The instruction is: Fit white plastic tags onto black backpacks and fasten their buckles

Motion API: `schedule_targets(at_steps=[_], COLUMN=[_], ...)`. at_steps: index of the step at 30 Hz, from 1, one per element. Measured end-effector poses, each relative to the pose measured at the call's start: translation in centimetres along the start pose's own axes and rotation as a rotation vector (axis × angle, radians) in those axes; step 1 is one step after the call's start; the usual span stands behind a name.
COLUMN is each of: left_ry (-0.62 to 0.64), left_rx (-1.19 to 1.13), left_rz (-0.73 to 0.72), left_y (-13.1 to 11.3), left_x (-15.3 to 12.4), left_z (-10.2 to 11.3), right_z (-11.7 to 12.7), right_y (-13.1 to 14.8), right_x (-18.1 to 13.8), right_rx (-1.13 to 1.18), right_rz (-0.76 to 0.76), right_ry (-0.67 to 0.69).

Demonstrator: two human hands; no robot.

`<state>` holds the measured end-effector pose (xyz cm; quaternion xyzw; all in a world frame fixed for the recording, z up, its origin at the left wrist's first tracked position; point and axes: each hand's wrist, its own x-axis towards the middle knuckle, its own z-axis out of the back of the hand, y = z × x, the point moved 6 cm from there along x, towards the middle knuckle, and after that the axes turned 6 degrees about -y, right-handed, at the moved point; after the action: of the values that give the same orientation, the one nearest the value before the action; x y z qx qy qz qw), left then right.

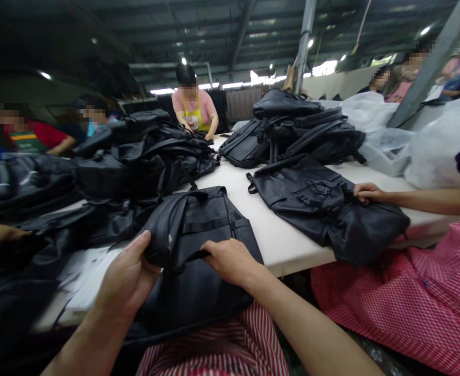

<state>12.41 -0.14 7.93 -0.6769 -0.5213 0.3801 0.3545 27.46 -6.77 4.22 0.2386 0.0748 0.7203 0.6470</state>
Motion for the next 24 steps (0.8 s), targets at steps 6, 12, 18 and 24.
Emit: schedule_targets(at_steps=[6, 12, 18, 24], left_ry=[-0.060, -0.036, 0.058, 0.167], left_rx=[0.085, 0.143, 0.127, 0.130], left_rz=[0.057, 0.359, 0.479, 0.709], left_y=[1.3, 7.7, 9.4, 10.8], left_x=[-1.5, -2.9, -3.4, -3.9], left_z=[0.4, 3.2, 4.0, 3.0], right_z=[-4.4, -4.5, -4.5, -4.5], right_y=[-0.9, -1.6, -3.5, -4.3], right_x=[3.7, 3.9, 2.9, 2.9], right_rx=[-0.323, -0.381, -0.336, -0.304], right_rz=[0.109, 0.179, -0.092, -0.243], right_ry=[-0.055, -0.199, -0.294, -0.262])
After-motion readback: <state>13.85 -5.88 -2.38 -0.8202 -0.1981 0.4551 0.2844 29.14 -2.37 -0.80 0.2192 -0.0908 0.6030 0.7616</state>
